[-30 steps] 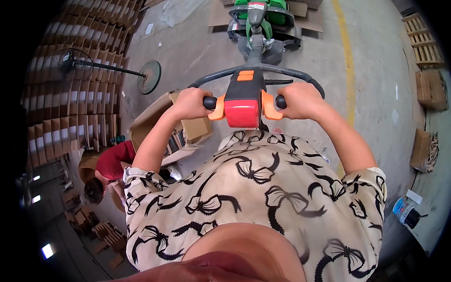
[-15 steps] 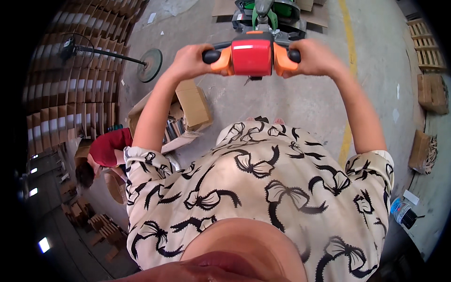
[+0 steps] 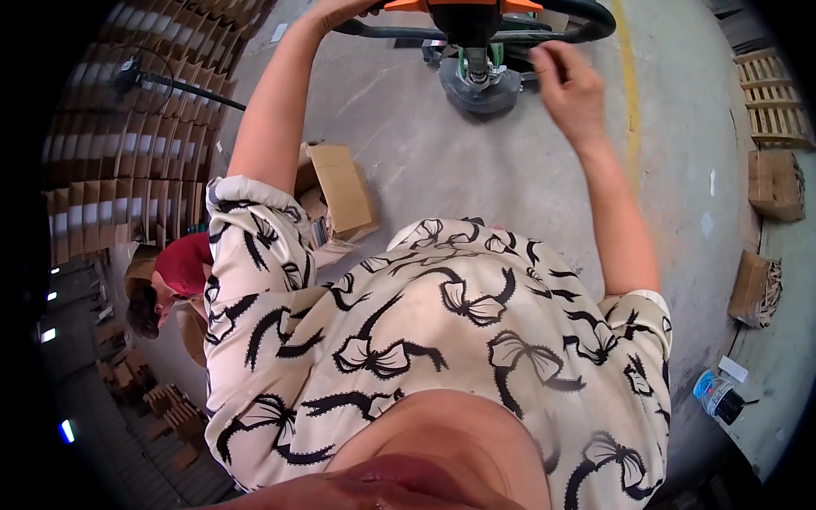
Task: The person operates a motorized pallet jack by its handle to maneuver the machine through a warehouse floor cluttered with cardboard boxes and debris.
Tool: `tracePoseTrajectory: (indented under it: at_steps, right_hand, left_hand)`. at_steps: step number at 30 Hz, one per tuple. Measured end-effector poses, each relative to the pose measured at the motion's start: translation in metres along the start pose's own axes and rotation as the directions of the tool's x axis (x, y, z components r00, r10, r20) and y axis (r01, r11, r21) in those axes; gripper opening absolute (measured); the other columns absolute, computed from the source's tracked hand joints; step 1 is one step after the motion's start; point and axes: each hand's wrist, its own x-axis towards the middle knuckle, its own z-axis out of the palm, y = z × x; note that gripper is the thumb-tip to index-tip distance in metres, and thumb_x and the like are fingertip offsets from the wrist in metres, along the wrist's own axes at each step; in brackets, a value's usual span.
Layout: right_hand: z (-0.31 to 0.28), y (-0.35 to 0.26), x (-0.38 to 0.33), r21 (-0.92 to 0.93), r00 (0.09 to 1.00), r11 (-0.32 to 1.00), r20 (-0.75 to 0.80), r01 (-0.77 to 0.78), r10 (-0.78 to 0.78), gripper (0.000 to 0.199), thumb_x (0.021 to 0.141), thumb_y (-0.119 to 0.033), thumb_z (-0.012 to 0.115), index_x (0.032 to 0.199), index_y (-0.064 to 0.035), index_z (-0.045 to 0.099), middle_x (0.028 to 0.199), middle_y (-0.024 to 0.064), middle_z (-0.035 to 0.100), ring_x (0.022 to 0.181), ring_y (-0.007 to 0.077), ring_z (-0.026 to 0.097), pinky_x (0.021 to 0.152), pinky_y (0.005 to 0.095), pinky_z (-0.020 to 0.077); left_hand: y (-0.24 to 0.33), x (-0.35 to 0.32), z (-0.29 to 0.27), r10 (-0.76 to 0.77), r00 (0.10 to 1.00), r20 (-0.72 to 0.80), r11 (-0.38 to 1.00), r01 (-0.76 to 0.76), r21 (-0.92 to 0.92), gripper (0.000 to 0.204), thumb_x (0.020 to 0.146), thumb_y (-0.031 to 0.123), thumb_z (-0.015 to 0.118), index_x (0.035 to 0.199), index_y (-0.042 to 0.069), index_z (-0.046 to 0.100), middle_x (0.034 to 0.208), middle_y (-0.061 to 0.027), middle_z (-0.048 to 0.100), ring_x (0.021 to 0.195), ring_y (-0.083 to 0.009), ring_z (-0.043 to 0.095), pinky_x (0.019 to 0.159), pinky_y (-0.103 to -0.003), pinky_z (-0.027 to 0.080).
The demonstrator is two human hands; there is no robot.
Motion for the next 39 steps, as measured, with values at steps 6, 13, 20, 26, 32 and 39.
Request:
tracePoseTrajectory:
  at_steps: [6,13,20,26,32,39]
  right_hand:
    - [0.038,-0.009,0.006,-0.020,0.997,0.999,0.065,0.032,-0.031,0.025,0.078,-0.025,0.068,0.083,-0.0023,0.061,0.067,0.0088,0.061,0.056,0.0184,0.057,0.053,0.0268,0.0450]
    - [0.046,-0.011,0.024,-0.103,0.869,0.901,0.236,-0.422,0.435,0.051,0.076,-0.052,0.060,0.075,-0.0014,0.067,0.067,0.0141,0.064,0.063,0.0262,0.062,0.062,0.0324,0.0470]
    - [0.049,-0.011,0.025,-0.168,0.915,0.921,0.149,-0.351,0.376,0.037,0.069,-0.040,0.064,0.077,-0.0037,0.067,0.069,0.0141,0.064,0.067,0.0276,0.063,0.064,0.0324,0.0484]
    - [0.038,-0.003,0.021,-0.437,0.989,0.897,0.151,0.071,-0.005,0.025,0.071,-0.030,0.062,0.087,-0.0116,0.062,0.072,0.0113,0.061,0.068,0.0295,0.060,0.063,0.0397,0.0485]
    - [0.027,0.005,0.019,-0.324,0.987,0.945,0.129,-0.053,0.100,0.037,0.076,-0.044,0.063,0.081,-0.0067,0.061,0.071,0.0124,0.061,0.071,0.0305,0.060,0.066,0.0373,0.0478]
    - [0.034,0.026,0.040,-0.480,0.984,0.869,0.060,-0.119,0.167,0.043,0.086,-0.041,0.048,0.081,-0.0015,0.062,0.065,0.0128,0.060,0.059,0.0254,0.058,0.061,0.0329,0.0464]
  left_hand:
    - [0.001,0.012,-0.001,0.119,0.993,-0.004,0.993,-0.119,-0.024,0.061,0.073,0.065,0.055,0.073,0.005,0.064,0.067,-0.0027,0.058,0.060,-0.0131,0.052,0.052,-0.027,0.040]
    - [0.022,-0.001,0.001,0.083,0.996,-0.013,0.997,-0.083,-0.003,0.065,0.071,0.069,0.053,0.086,0.007,0.068,0.073,-0.0037,0.061,0.065,-0.0136,0.056,0.054,-0.028,0.044]
    - [0.016,0.008,0.014,0.307,0.949,-0.076,0.949,-0.311,-0.048,0.067,0.068,0.071,0.054,0.088,0.009,0.069,0.078,-0.0065,0.064,0.072,-0.0175,0.059,0.064,-0.031,0.046]
    - [0.022,0.017,0.016,0.208,0.978,0.002,0.976,-0.207,-0.071,0.062,0.068,0.066,0.060,0.082,0.006,0.069,0.077,-0.0070,0.064,0.072,-0.0164,0.058,0.062,-0.030,0.045]
    - [0.026,0.022,0.017,0.224,0.975,0.004,0.974,-0.223,-0.029,0.062,0.068,0.066,0.060,0.082,0.006,0.068,0.075,-0.0067,0.063,0.070,-0.0162,0.058,0.061,-0.029,0.045]
    - [0.037,0.030,0.019,0.251,0.968,0.017,0.968,-0.251,-0.010,0.062,0.067,0.066,0.060,0.081,0.006,0.068,0.073,-0.0063,0.063,0.068,-0.0159,0.057,0.060,-0.029,0.045]
